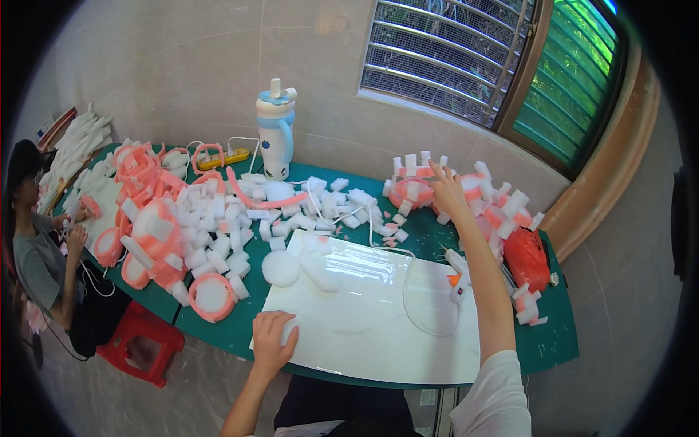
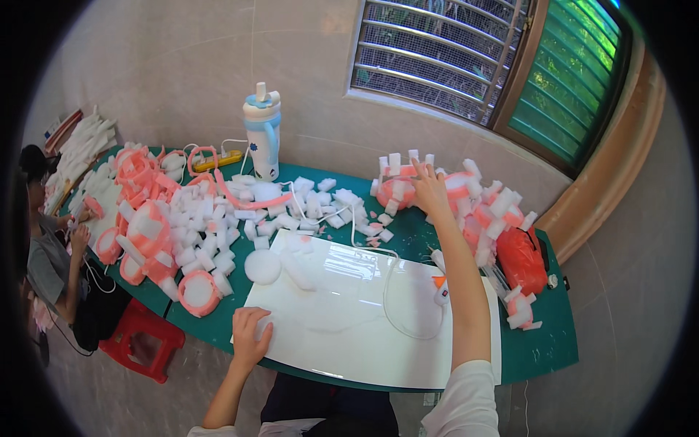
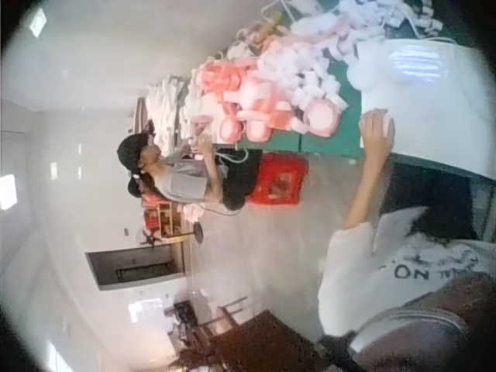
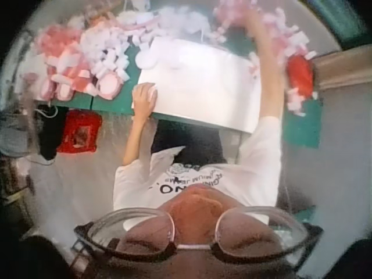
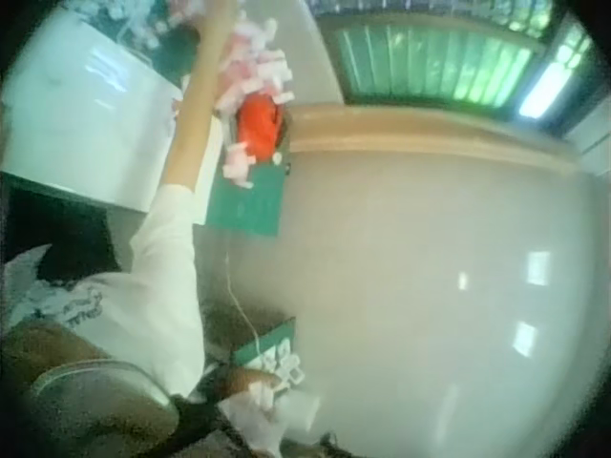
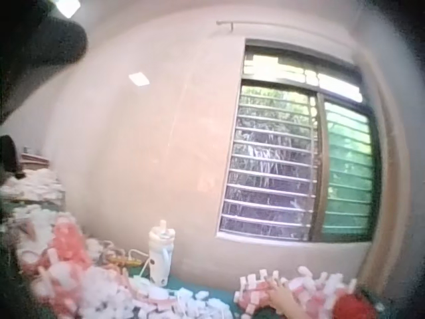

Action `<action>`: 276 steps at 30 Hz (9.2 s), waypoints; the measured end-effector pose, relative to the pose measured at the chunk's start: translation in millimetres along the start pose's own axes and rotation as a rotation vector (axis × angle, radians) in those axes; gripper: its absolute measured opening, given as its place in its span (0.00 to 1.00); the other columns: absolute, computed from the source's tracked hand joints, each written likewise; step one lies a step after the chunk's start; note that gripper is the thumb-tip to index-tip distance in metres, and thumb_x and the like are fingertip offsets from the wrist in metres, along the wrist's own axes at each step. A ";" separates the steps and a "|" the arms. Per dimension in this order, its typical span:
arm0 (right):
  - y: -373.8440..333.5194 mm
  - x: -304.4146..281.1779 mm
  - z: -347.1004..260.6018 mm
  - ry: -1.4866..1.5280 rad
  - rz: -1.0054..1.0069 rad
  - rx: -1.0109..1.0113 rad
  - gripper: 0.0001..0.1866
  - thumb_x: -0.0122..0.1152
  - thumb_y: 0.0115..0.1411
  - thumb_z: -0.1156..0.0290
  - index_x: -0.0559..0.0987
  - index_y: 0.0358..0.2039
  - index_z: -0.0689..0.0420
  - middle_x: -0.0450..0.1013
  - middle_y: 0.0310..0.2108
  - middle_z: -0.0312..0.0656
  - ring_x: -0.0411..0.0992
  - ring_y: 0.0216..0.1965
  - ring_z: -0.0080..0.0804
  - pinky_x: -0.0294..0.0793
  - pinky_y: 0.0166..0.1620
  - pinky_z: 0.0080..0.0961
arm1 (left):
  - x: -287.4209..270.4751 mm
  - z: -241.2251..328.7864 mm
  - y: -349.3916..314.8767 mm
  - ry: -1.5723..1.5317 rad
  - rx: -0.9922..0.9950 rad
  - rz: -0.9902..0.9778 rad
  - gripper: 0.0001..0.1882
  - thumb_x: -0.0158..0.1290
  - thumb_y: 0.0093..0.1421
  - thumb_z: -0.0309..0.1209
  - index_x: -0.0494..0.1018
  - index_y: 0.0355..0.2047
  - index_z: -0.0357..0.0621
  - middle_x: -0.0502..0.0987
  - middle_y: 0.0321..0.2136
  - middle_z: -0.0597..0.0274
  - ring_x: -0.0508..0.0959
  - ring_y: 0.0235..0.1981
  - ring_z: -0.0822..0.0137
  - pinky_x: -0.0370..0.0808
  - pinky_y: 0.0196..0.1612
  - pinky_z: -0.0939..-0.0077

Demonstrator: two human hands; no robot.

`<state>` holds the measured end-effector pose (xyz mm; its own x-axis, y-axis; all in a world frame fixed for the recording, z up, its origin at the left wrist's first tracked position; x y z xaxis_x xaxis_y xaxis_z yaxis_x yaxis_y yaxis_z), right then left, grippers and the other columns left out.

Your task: Assembling and gluing together pink and white foam pieces using a hot glue gun.

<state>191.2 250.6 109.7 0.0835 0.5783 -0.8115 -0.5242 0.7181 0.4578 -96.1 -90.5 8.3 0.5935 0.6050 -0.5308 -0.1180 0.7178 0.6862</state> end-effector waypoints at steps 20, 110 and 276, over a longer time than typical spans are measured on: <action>78.8 -21.6 -108.9 -0.075 0.491 -0.215 0.11 0.52 0.48 0.70 0.78 0.33 0.55 0.66 0.48 0.38 0.63 0.47 0.36 0.62 0.46 0.37 | 6.9 -2.2 3.5 0.016 0.050 -0.046 0.07 0.57 0.43 0.23 0.73 0.25 0.41 0.72 0.26 0.59 0.72 0.32 0.57 0.70 0.35 0.68; -303.9 -321.9 -182.3 1.730 0.479 -1.323 0.08 0.56 0.57 0.63 0.78 0.33 0.53 0.70 0.43 0.45 0.68 0.45 0.45 0.72 0.46 0.38 | 116.1 42.0 67.4 -0.898 -0.219 -0.470 0.09 0.57 0.50 0.23 0.68 0.29 0.42 0.61 0.56 0.56 0.65 0.53 0.66 0.73 0.39 0.80; -84.1 -132.1 -304.2 0.830 0.031 -0.205 0.08 0.58 0.50 0.70 0.71 0.25 0.61 0.67 0.22 0.48 0.70 0.27 0.44 0.71 0.29 0.33 | 138.7 50.2 108.3 -0.431 0.228 -0.032 0.17 0.59 0.43 0.25 0.71 0.36 0.40 0.71 0.28 0.56 0.72 0.32 0.56 0.70 0.35 0.67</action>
<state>-33.6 -4.0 67.9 -0.5393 0.0686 -0.8393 -0.6657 0.5757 0.4747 13.4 53.8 34.0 0.8755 0.3509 -0.3322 0.0547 0.6111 0.7897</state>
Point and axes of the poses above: each hand's wrist, its own y-axis towards the middle knuckle, its own x-axis out of the palm, z = x × y, the point moved 8 cm from there along y, towards the middle knuckle
